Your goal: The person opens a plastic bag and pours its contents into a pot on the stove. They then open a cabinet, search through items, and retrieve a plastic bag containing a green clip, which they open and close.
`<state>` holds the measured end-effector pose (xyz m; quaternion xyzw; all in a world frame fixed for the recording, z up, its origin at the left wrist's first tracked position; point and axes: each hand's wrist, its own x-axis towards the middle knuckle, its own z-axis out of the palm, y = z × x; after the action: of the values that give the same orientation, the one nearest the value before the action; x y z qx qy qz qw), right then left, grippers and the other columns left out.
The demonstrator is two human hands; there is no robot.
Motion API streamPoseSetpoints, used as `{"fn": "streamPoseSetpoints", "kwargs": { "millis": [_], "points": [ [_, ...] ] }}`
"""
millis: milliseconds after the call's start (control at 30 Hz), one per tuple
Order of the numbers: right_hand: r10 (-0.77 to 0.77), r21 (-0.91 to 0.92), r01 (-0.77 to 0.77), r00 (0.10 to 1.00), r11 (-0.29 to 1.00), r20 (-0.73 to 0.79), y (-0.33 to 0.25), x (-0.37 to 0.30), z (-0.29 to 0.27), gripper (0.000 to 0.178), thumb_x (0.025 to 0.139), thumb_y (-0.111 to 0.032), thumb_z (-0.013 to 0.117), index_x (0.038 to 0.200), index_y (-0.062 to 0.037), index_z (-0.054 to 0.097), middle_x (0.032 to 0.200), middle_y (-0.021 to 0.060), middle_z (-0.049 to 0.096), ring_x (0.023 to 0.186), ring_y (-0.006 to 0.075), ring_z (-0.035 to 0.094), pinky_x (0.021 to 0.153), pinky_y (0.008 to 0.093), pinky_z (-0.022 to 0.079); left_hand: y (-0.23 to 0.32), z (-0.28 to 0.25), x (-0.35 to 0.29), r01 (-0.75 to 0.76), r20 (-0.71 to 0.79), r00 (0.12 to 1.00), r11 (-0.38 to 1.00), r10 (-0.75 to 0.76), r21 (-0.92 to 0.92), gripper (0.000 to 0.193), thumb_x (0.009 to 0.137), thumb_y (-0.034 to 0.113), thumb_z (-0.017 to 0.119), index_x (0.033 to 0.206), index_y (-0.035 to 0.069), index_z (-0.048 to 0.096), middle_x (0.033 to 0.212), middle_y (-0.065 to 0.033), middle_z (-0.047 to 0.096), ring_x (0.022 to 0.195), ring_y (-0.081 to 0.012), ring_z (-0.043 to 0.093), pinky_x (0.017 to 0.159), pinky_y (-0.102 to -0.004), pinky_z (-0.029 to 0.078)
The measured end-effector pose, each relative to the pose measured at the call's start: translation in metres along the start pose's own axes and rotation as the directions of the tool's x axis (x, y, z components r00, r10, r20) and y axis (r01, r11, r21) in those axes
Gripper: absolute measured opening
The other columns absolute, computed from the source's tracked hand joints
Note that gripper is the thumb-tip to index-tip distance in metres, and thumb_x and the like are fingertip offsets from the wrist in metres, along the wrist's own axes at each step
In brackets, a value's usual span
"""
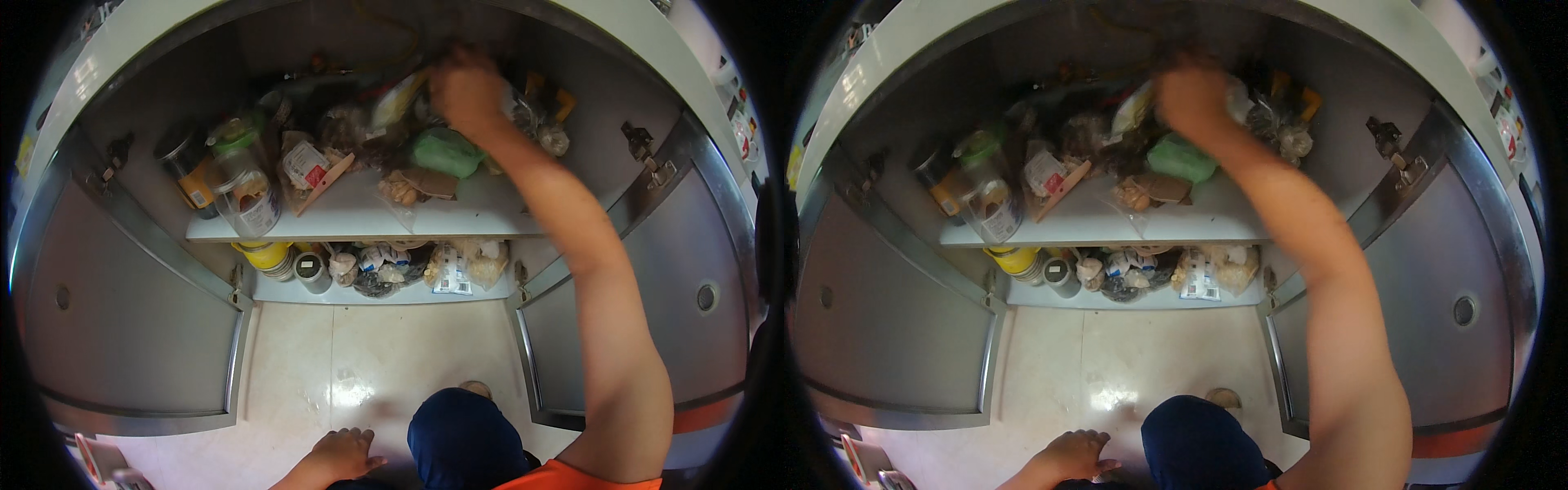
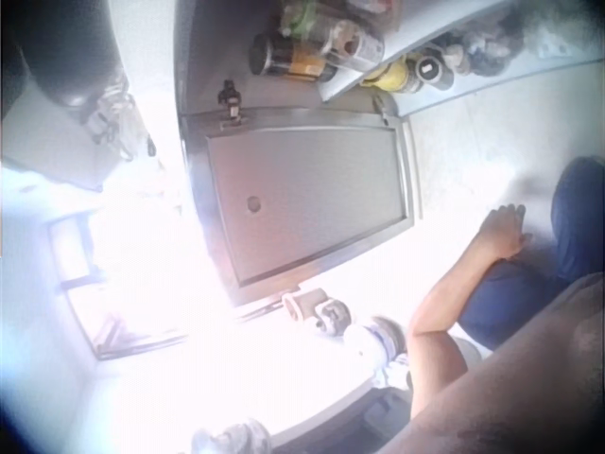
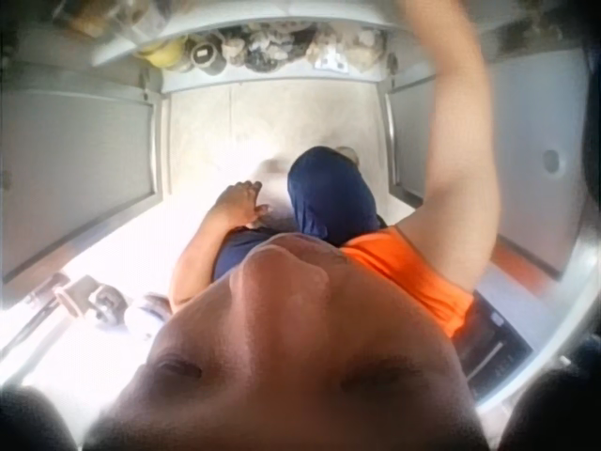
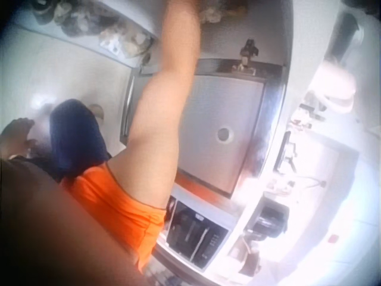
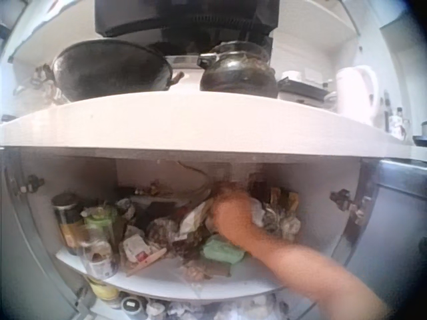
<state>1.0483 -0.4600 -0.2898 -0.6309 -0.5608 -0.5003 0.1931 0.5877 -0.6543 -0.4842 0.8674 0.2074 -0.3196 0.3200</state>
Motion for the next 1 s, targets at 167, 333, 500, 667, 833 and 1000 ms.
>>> {"fn": "streamPoseSetpoints", "kwargs": {
  "millis": [167, 333, 500, 667, 833, 1000],
  "points": [
    [-0.252, 0.14, 0.253, 0.967, 0.957, -0.02, -0.1, -0.012, 0.008, 0.047, 0.083, -0.019, 0.059, 0.13, -0.0143, 0.058, 0.128, 0.0117, 0.059, 0.115, 0.0317, 0.055, 0.093, 0.0514, 0.045, -0.004, -0.002, 0.006, 0.041, 0.009, 0.999, 0.998, -0.042, 0.038, 0.072, 0.09, 0.06, 0.058, 0.128, -0.001, 0.055, 0.119, -0.0248, 0.064, 0.111, -0.0408, 0.061, 0.093, -0.0459, 0.05],
    [-0.304, 0.383, 0.157, 0.881, 0.91, 0.363, -0.167, -0.019, 0.015, 0.057, 0.086, -0.033, 0.063, 0.139, -0.0155, 0.053, 0.13, 0.0125, 0.057, 0.121, 0.0317, 0.051, 0.101, 0.051, 0.038, -0.012, 0.0, 0.006, 0.087, 0.022, 0.996, 0.996, -0.086, -0.02, 0.074, 0.089, 0.06, 0.06, 0.13, -0.001, 0.055, 0.119, -0.0251, 0.064, 0.111, -0.0402, 0.062, 0.092, -0.0455, 0.051],
    [-0.154, 0.514, -0.114, 0.879, 0.85, 0.45, -0.179, -0.008, 0.005, 0.071, 0.077, -0.054, 0.074, 0.133, -0.0133, 0.059, 0.136, 0.0177, 0.054, 0.127, 0.0354, 0.047, 0.103, 0.0541, 0.036, -0.019, 0.004, 0.002, 0.063, -0.076, 0.995, 0.998, -0.065, -0.018, 0.074, 0.088, 0.061, 0.06, 0.128, -0.002, 0.057, 0.117, -0.0251, 0.065, 0.109, -0.0403, 0.063, 0.091, -0.0457, 0.052],
    [0.366, 0.385, -0.515, 0.842, 0.766, 0.397, -0.087, 0.042, 0.05, 0.035, 0.09, -0.042, 0.062, 0.103, -0.0116, 0.072, 0.113, 0.016, 0.067, 0.107, 0.0385, 0.062, 0.094, 0.0515, 0.047, -0.021, 0.001, 0.002, 0.085, -0.002, 0.996, 0.994, -0.085, -0.064, 0.078, 0.087, 0.064, 0.061, 0.128, -0.002, 0.057, 0.118, -0.026, 0.065, 0.111, -0.0408, 0.063, 0.092, -0.0457, 0.052],
    [0.35, 0.092, -0.436, 0.817, 0.895, 0.458, 0.004, 0.044, 0.094, 0.044, 0.094, -0.041, 0.049, 0.124, -0.0132, 0.066, 0.127, 0.0158, 0.064, 0.115, 0.0338, 0.06, 0.099, 0.05, 0.045, -0.021, -0.003, 0.003, 0.108, 0.031, 0.994, 0.991, -0.105, -0.085, 0.079, 0.086, 0.065, 0.061, 0.129, -0.002, 0.058, 0.119, -0.0256, 0.065, 0.111, -0.0406, 0.063, 0.093, -0.0452, 0.051],
    [0.469, 0.061, -0.504, 0.835, 0.861, 0.287, -0.062, 0.03, 0.129, 0.042, 0.09, -0.035, 0.055, 0.121, -0.0097, 0.067, 0.124, 0.0163, 0.065, 0.115, 0.0322, 0.061, 0.099, 0.045, 0.046, -0.015, 0.005, 0.003, 0.098, -0.115, 0.988, 0.993, -0.105, -0.064, 0.062, 0.086, 0.043, 0.068, 0.128, -0.001, 0.056, 0.123, -0.0249, 0.062, 0.113, -0.0416, 0.058, 0.097, -0.0475, 0.047]
  ]
}}
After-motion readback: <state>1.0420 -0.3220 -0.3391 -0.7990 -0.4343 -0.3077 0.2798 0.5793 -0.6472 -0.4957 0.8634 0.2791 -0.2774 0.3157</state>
